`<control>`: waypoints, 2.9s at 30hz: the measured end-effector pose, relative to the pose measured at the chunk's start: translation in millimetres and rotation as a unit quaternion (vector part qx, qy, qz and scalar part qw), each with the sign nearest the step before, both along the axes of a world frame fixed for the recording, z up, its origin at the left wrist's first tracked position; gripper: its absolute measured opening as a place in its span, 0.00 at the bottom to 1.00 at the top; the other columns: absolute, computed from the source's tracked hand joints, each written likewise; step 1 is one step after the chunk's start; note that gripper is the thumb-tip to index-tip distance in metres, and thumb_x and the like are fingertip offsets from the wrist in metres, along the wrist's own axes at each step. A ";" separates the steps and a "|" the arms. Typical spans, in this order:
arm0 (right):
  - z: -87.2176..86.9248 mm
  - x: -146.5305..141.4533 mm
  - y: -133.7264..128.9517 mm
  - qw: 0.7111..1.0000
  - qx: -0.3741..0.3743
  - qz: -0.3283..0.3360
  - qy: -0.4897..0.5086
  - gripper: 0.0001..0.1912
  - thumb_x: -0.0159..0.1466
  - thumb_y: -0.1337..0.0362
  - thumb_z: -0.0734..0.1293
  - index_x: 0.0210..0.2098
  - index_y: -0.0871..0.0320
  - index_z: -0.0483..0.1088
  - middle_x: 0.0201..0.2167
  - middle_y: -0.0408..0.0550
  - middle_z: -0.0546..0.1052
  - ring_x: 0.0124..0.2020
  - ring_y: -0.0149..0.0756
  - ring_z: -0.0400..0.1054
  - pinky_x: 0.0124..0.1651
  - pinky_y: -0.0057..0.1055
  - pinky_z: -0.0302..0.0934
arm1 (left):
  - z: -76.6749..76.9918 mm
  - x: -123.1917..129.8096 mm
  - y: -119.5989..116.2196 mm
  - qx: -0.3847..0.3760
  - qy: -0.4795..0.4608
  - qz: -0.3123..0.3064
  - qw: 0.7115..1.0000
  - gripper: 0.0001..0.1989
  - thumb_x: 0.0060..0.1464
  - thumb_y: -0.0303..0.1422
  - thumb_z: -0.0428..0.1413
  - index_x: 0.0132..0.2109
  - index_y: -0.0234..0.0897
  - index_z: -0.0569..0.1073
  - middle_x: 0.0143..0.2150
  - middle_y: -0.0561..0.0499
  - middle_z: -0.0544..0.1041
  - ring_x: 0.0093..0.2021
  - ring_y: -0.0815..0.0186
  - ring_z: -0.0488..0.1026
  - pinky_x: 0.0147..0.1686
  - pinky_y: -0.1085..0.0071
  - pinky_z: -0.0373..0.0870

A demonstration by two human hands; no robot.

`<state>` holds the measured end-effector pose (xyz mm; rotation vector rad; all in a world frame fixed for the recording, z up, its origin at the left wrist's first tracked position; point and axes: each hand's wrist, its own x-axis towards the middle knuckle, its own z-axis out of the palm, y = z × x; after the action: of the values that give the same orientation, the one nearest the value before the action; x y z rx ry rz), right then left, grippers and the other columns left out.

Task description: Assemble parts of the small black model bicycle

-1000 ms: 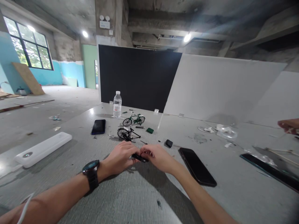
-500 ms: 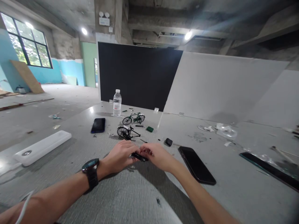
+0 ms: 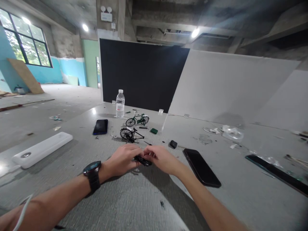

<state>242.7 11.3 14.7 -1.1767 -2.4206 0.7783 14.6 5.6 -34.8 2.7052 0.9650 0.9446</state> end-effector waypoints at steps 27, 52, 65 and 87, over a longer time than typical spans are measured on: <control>-8.5 -5.1 -1.6 0.993 0.096 0.027 -0.066 0.10 0.75 0.65 0.67 0.36 0.57 0.74 0.36 0.47 0.79 0.37 0.36 0.70 0.41 0.31 0.58 | 10.7 -0.1 -5.7 -0.122 -0.006 -0.028 0.992 0.08 0.55 0.24 0.57 0.40 0.40 0.68 0.42 0.50 0.78 0.41 0.60 0.73 0.40 0.67 0.63; -13.6 -4.5 -0.9 0.992 0.105 0.028 -0.066 0.08 0.76 0.64 0.66 0.38 0.56 0.73 0.39 0.47 0.79 0.40 0.37 0.70 0.41 0.32 0.58 | 11.3 -2.9 -3.8 -0.125 -0.010 -0.041 0.991 0.11 0.51 0.21 0.56 0.38 0.40 0.65 0.40 0.51 0.75 0.40 0.61 0.71 0.39 0.66 0.63; -12.7 -5.0 -1.4 0.991 0.103 0.026 -0.078 0.09 0.76 0.64 0.66 0.38 0.56 0.71 0.39 0.48 0.78 0.40 0.37 0.70 0.41 0.32 0.58 | 11.6 -3.8 -3.4 -0.131 -0.007 -0.049 0.990 0.11 0.52 0.22 0.56 0.39 0.40 0.64 0.41 0.51 0.75 0.41 0.61 0.70 0.40 0.66 0.63; -10.2 -8.4 -3.3 0.990 0.107 0.018 -0.088 0.13 0.77 0.60 0.65 0.36 0.56 0.69 0.39 0.48 0.77 0.39 0.38 0.69 0.40 0.34 0.57 | 12.3 -4.0 -2.0 -0.124 0.007 -0.048 0.991 0.12 0.49 0.21 0.56 0.40 0.40 0.66 0.41 0.50 0.73 0.41 0.59 0.70 0.42 0.64 0.66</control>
<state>234.3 8.1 4.6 -1.1634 -2.5965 0.4263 10.6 3.6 -22.5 2.5281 0.8810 0.7347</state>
